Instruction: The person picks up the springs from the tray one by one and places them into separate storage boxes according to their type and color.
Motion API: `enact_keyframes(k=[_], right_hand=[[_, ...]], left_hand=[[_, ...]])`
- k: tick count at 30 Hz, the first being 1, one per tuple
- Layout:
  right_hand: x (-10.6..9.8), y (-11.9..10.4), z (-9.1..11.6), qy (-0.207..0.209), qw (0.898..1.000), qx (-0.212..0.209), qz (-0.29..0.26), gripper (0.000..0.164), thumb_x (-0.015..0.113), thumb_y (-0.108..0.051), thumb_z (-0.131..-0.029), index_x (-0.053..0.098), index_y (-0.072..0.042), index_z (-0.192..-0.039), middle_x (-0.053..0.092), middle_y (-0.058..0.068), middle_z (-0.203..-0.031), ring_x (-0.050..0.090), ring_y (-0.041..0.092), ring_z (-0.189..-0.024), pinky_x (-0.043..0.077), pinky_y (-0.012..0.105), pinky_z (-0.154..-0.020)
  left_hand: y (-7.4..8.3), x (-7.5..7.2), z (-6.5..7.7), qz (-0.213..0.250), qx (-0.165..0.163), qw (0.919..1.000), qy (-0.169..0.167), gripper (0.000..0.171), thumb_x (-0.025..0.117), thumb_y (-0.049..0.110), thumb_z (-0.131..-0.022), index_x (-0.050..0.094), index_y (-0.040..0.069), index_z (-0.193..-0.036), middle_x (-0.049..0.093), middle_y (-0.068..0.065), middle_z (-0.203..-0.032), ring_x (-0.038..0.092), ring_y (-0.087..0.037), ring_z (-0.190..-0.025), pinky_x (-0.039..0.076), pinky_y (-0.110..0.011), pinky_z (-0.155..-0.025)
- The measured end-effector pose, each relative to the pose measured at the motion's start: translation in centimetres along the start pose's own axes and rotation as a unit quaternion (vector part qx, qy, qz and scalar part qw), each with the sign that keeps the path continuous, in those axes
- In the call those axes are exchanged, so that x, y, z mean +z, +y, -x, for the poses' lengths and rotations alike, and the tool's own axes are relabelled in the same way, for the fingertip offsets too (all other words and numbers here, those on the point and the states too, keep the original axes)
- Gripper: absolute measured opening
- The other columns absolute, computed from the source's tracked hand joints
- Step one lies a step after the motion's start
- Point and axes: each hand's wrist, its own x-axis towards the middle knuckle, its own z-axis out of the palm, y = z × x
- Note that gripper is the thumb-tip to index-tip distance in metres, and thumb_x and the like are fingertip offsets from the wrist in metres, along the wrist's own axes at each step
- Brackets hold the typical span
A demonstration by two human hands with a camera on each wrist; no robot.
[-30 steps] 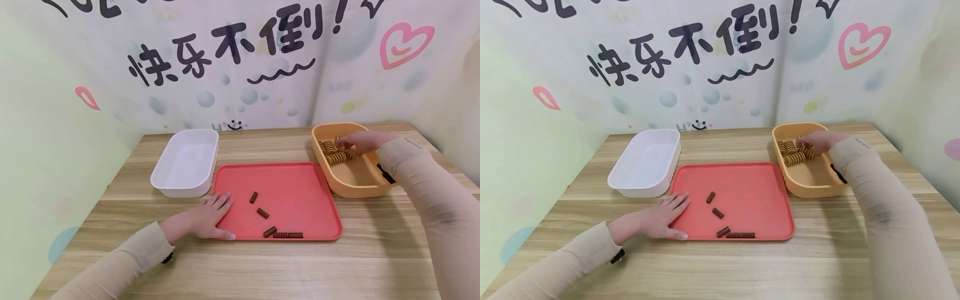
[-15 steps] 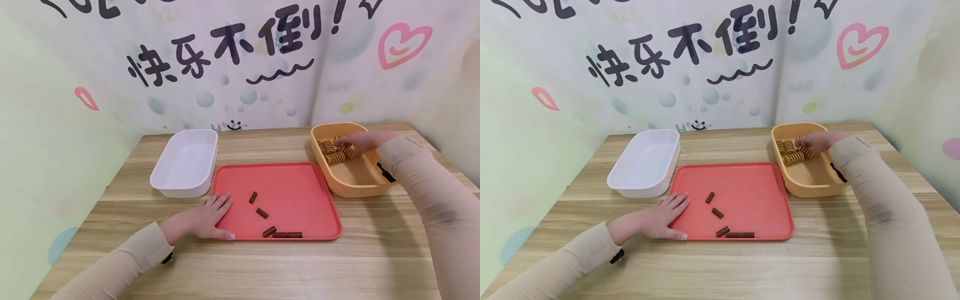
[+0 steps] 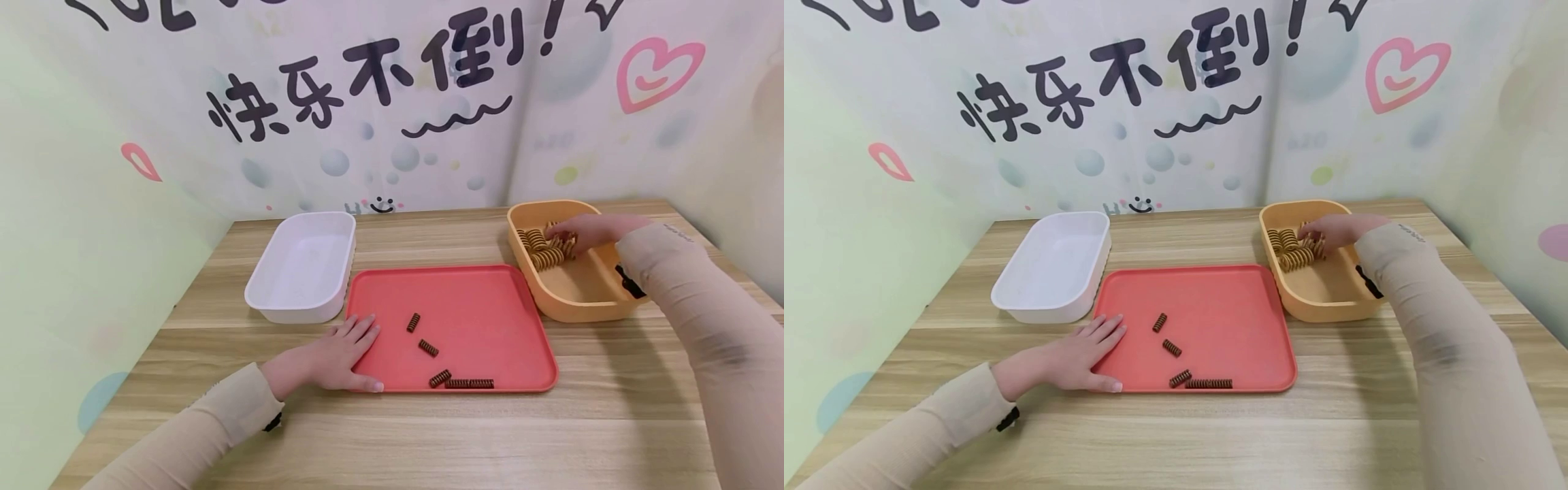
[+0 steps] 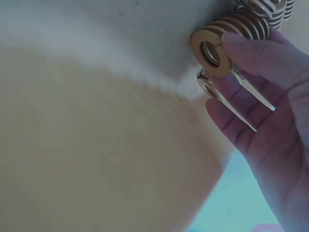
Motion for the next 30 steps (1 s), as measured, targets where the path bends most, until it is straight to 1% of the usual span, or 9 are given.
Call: enact_keyframes(k=[4, 8, 14, 16, 19, 23, 26, 29, 30], right_hand=[[0.0, -0.1, 0.1, 0.009, 1.000, -0.009, 0.002, 0.050, 0.059, 0.012, -0.063, 0.057, 0.003, -0.112, 0.061, 0.019, -0.099, 0.057, 0.034, -0.092, 0.047, 0.042, -0.076], [-0.1, -0.1, 0.1, 0.010, 1.000, -0.013, -0.001, 0.049, 0.058, 0.013, -0.063, 0.057, 0.004, -0.111, 0.061, 0.019, -0.099, 0.057, 0.033, -0.091, 0.048, 0.038, -0.073], [-0.3, 0.1, 0.0, -0.008, 0.998, 0.007, -0.060, 0.054, 0.058, 0.014, -0.064, 0.053, 0.008, -0.118, 0.059, 0.019, -0.101, 0.054, 0.032, -0.094, 0.048, 0.028, -0.069], [-0.6, 0.1, 0.0, -0.010, 0.997, 0.012, -0.075, 0.054, 0.059, 0.014, -0.065, 0.052, 0.007, -0.118, 0.058, 0.018, -0.103, 0.054, 0.032, -0.095, 0.048, 0.029, -0.070], [-1.1, -0.2, 0.2, -0.011, 0.997, 0.013, -0.073, 0.053, 0.065, 0.009, -0.067, 0.051, 0.005, -0.118, 0.058, 0.018, -0.104, 0.055, 0.031, -0.094, 0.047, 0.032, -0.073], [-2.0, -0.9, 0.6, -0.016, 0.996, 0.027, -0.083, 0.058, 0.069, 0.004, -0.069, 0.047, 0.005, -0.122, 0.055, 0.020, -0.105, 0.054, 0.032, -0.094, 0.046, 0.036, -0.075], [-2.8, -1.8, 0.9, -0.017, 0.996, 0.040, -0.080, 0.061, 0.069, 0.002, -0.070, 0.044, 0.004, -0.126, 0.053, 0.024, -0.108, 0.054, 0.029, -0.088, 0.045, 0.035, -0.072], [-3.5, -2.9, 1.3, -0.017, 0.997, 0.046, -0.067, 0.063, 0.066, 0.001, -0.071, 0.042, 0.001, -0.129, 0.052, 0.027, -0.113, 0.055, 0.024, -0.083, 0.045, 0.033, -0.069], [-3.8, -3.3, 1.5, -0.016, 0.997, 0.046, -0.064, 0.063, 0.066, 0.001, -0.072, 0.042, 0.001, -0.130, 0.051, 0.027, -0.115, 0.055, 0.024, -0.083, 0.045, 0.033, -0.069]], left_hand=[[0.0, 0.0, 0.0, 0.003, 0.000, 1.0000, -0.001, 0.095, 0.050, 0.066, -0.079, 0.014, 0.010, -0.147, 0.005, -0.008, -0.155, 0.002, -0.034, -0.140, 0.015, -0.053, -0.109], [0.0, 0.0, 0.1, 0.006, -0.002, 1.0000, -0.002, 0.096, 0.050, 0.066, -0.079, 0.014, 0.010, -0.147, 0.004, -0.007, -0.155, 0.002, -0.034, -0.140, 0.015, -0.053, -0.109], [0.1, -0.1, 0.1, 0.004, -0.002, 1.0000, -0.003, 0.096, 0.050, 0.067, -0.079, 0.014, 0.011, -0.147, 0.004, -0.007, -0.155, 0.001, -0.034, -0.140, 0.014, -0.052, -0.109], [0.1, -0.2, 0.1, 0.004, -0.003, 1.0000, -0.004, 0.096, 0.051, 0.067, -0.078, 0.014, 0.011, -0.147, 0.004, -0.007, -0.155, 0.001, -0.033, -0.140, 0.014, -0.052, -0.109], [0.2, -0.4, 0.1, 0.004, -0.006, 0.9999, -0.010, 0.096, 0.051, 0.066, -0.078, 0.014, 0.011, -0.147, 0.004, -0.007, -0.155, 0.001, -0.033, -0.140, 0.014, -0.051, -0.110], [0.4, -0.6, 0.1, 0.004, -0.014, 0.9997, -0.019, 0.096, 0.052, 0.066, -0.078, 0.014, 0.011, -0.147, 0.004, -0.007, -0.155, 0.001, -0.034, -0.140, 0.015, -0.051, -0.109], [0.4, -0.8, 0.0, 0.001, -0.022, 0.9994, -0.027, 0.096, 0.052, 0.067, -0.077, 0.014, 0.012, -0.148, 0.004, -0.006, -0.155, 0.002, -0.033, -0.140, 0.016, -0.052, -0.109], [0.5, -1.0, -0.1, 0.000, -0.024, 0.9992, -0.033, 0.095, 0.052, 0.066, -0.078, 0.015, 0.012, -0.148, 0.005, -0.006, -0.155, 0.003, -0.034, -0.140, 0.016, -0.052, -0.109], [0.5, -1.0, -0.1, 0.000, -0.024, 0.9991, -0.034, 0.095, 0.052, 0.066, -0.079, 0.015, 0.012, -0.147, 0.005, -0.007, -0.155, 0.003, -0.034, -0.140, 0.015, -0.052, -0.109]])
